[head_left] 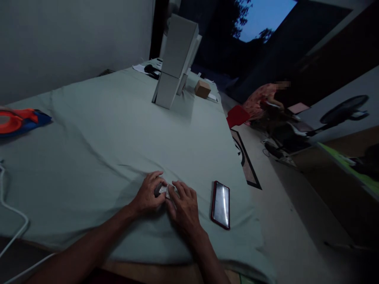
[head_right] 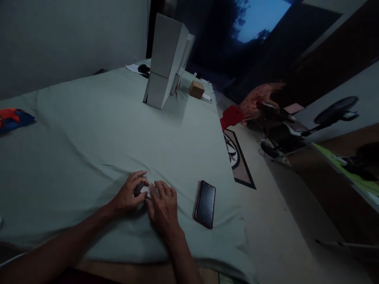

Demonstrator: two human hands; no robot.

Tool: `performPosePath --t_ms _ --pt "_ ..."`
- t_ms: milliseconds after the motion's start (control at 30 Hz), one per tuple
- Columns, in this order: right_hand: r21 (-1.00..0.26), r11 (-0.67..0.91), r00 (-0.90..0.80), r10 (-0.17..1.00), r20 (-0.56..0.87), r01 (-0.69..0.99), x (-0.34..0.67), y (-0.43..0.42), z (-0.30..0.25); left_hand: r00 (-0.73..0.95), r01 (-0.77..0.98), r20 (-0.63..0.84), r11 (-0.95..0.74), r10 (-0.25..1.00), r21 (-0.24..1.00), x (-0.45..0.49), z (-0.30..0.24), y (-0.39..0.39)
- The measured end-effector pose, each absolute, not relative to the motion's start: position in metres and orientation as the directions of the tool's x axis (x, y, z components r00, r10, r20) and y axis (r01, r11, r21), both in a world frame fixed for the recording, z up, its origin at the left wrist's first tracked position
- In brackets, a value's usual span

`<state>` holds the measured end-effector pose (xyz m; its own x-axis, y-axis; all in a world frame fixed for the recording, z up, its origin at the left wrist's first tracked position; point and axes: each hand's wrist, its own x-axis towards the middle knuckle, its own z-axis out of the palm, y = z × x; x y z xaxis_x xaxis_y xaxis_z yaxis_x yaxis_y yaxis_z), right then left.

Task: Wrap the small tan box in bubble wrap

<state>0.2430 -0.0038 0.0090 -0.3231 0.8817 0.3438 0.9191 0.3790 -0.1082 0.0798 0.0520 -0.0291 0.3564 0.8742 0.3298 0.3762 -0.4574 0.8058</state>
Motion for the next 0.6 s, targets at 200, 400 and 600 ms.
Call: performPosePath --t_ms 200,400,600 --pt "-0.124 0.403 -0.346 0.879 0.327 0.907 0.244 0.002 0.013 0.336 0.363 0.308 -0.424 0.89 0.83 0.082 -0.027 0.05" --pt "-0.129 0.427 -0.382 0.884 0.269 0.895 0.245 0.008 0.022 0.282 0.361 0.34 -0.427 0.897 0.829 0.085 -0.03 0.045" --pt "-0.143 0.409 -0.344 0.877 0.336 0.901 0.246 0.002 0.011 0.325 0.413 0.396 -0.505 0.859 0.758 0.083 -0.028 0.043"
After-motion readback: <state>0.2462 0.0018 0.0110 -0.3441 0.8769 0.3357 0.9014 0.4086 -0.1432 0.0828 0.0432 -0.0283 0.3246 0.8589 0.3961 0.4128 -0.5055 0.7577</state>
